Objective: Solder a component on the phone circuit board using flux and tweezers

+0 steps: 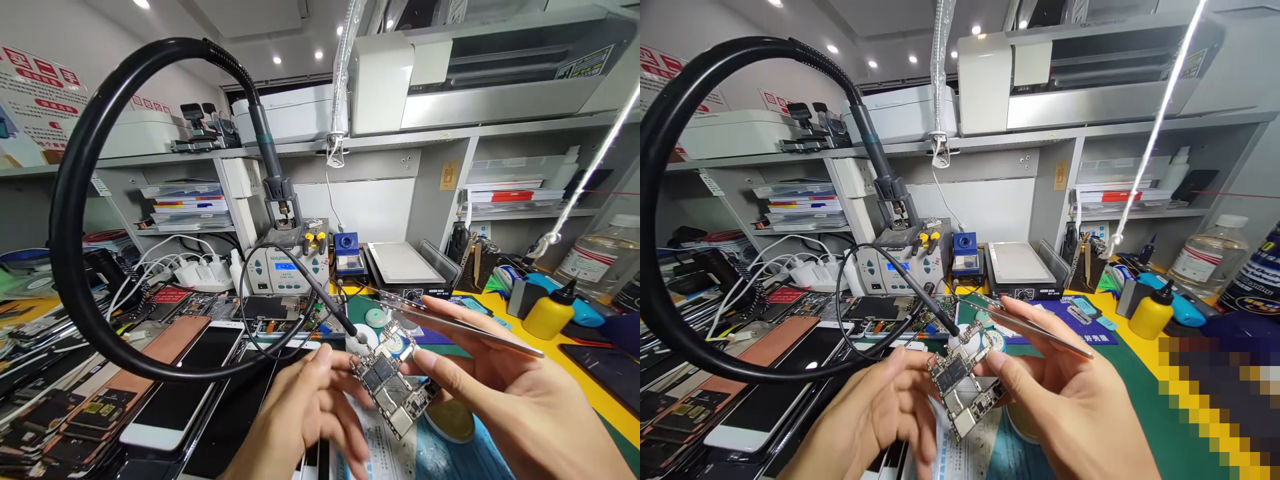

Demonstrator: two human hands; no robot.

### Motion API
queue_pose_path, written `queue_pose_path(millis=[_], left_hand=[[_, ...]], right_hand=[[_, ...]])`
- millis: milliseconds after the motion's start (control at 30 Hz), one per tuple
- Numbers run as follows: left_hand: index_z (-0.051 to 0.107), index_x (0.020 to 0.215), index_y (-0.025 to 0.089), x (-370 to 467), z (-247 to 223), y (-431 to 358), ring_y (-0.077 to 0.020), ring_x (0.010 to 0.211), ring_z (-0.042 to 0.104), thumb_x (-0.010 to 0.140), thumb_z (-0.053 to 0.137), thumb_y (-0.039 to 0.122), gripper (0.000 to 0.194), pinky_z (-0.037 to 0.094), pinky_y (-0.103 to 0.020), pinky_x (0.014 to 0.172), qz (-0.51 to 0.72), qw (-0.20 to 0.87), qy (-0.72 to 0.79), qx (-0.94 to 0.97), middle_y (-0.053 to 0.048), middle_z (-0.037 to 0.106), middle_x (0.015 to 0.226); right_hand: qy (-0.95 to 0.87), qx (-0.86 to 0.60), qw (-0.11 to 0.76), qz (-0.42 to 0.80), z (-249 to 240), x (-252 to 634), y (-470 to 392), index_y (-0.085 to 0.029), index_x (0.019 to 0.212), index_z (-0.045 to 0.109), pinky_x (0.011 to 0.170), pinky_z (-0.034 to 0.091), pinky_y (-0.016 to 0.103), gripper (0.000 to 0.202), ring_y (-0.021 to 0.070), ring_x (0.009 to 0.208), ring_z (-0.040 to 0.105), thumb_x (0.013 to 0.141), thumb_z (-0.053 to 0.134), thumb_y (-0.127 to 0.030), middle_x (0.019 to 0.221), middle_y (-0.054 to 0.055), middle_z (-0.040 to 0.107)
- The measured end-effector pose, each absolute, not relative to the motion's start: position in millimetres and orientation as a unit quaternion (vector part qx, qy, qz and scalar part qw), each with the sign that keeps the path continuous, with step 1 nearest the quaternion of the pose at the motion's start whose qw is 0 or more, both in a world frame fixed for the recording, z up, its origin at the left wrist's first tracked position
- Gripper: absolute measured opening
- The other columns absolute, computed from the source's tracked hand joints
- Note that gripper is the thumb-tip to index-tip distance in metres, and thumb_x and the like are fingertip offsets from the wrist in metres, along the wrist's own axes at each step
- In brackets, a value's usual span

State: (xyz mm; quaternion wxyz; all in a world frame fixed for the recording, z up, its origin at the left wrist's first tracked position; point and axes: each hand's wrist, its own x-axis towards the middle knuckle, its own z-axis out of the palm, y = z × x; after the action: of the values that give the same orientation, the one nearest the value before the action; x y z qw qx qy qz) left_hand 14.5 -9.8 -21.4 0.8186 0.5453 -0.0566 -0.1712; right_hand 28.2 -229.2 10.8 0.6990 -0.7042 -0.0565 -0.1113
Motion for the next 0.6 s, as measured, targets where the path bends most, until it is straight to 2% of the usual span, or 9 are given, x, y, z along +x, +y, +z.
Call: queue_pose_path(millis=[100, 200, 433, 600], left_hand=[[0.065, 0.114, 0.01, 16, -16, -17, -0.0181, 0.06, 0.073, 0.098, 0.035, 0.068, 0.068, 0.053, -0.022, 0.054, -0.344, 0.84, -0.011, 0.42, -0.016, 0.073, 0.095], [0.07, 0.115, 0.004, 13, -13, -22, -0.0144, 0.064, 0.073, 0.102, 0.023, 0.065, 0.078, 0.054, -0.019, 0.062, -0.394, 0.842, 0.0, 0.369, -0.018, 0.074, 0.094], [0.072, 0.11, 0.003, 16, -19, -15, -0.0193, 0.069, 0.074, 0.098, 0.037, 0.057, 0.066, 0.051, -0.025, 0.069, -0.418, 0.849, 0.002, 0.324, -0.018, 0.076, 0.092], [0.071, 0.111, -0.005, 16, -23, -14, -0.0209, 0.075, 0.071, 0.091, 0.044, 0.059, 0.072, 0.047, -0.027, 0.078, -0.445, 0.839, -0.008, 0.313, -0.023, 0.075, 0.093]], right_hand=[[-0.07, -0.7, 0.702, -0.107, 9, 27, -230, -0.031, 0.128, 0.07, 0.068, 0.07, 0.033, 0.058, 0.0353, 0.102, 0.078, 0.074, 0.089, -0.037, 0.128, 0.009, 0.076], [-0.084, -0.688, 0.714, -0.097, 9, 24, -229, -0.035, 0.124, 0.071, 0.072, 0.07, 0.03, 0.052, 0.0323, 0.099, 0.079, 0.075, 0.089, -0.036, 0.13, 0.005, 0.076], [-0.073, -0.693, 0.713, -0.074, 6, 20, -227, -0.033, 0.131, 0.069, 0.076, 0.069, 0.034, 0.059, 0.034, 0.1, 0.078, 0.075, 0.089, -0.035, 0.135, 0.008, 0.073], [-0.065, -0.679, 0.729, -0.055, 6, 20, -224, -0.032, 0.131, 0.068, 0.075, 0.069, 0.031, 0.059, 0.0292, 0.089, 0.081, 0.075, 0.089, -0.034, 0.132, 0.007, 0.074]])
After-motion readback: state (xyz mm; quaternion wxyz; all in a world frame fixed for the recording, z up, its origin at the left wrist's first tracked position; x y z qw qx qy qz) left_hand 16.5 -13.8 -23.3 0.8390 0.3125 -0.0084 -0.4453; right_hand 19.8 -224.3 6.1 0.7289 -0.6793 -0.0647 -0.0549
